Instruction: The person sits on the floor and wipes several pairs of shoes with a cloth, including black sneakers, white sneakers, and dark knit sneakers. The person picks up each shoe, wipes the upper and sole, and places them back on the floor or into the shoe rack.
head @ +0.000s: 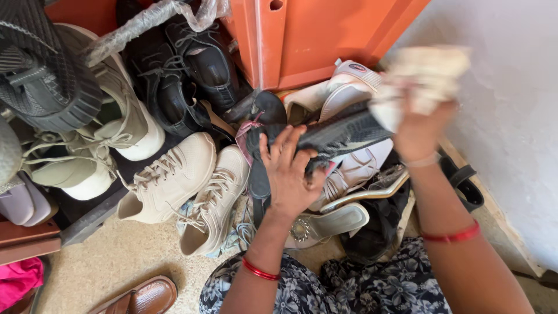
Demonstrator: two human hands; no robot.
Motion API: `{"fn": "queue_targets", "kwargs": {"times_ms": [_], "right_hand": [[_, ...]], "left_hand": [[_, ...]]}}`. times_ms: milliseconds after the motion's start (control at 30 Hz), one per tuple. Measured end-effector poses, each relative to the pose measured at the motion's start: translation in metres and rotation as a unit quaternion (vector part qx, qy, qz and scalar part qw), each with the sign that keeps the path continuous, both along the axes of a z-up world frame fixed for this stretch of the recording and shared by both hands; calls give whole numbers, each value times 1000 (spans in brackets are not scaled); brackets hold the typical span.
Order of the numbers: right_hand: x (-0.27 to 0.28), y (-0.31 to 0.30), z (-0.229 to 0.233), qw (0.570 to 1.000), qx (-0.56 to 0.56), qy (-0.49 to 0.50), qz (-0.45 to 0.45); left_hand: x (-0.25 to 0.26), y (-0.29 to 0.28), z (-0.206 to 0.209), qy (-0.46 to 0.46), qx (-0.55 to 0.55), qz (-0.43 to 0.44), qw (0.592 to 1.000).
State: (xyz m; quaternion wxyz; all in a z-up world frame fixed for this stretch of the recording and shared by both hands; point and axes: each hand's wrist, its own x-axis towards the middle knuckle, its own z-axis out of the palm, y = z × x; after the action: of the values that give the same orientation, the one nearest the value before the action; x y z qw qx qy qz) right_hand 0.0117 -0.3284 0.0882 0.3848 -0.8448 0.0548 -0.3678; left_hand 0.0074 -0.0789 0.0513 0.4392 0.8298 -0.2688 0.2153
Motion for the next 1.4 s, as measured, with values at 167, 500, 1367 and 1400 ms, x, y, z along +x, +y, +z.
{"fn": "queue_targets", "kwargs": {"times_ms": [167, 500, 1367, 1400], "right_hand": [[23, 9, -28, 952, -297, 60, -33], [-35, 18, -39, 986, -157, 48, 4], [-26, 44, 17, 923, -373, 93, -27], [-20, 58, 15, 924, -376, 63, -8]], "left_hand": [[18, 25, -3, 116, -101, -11, 988], [52, 32, -21, 345, -152, -2, 926], [24, 8, 4, 216, 101, -7, 971], [25, 6, 3, 236, 91, 1, 967]]}}
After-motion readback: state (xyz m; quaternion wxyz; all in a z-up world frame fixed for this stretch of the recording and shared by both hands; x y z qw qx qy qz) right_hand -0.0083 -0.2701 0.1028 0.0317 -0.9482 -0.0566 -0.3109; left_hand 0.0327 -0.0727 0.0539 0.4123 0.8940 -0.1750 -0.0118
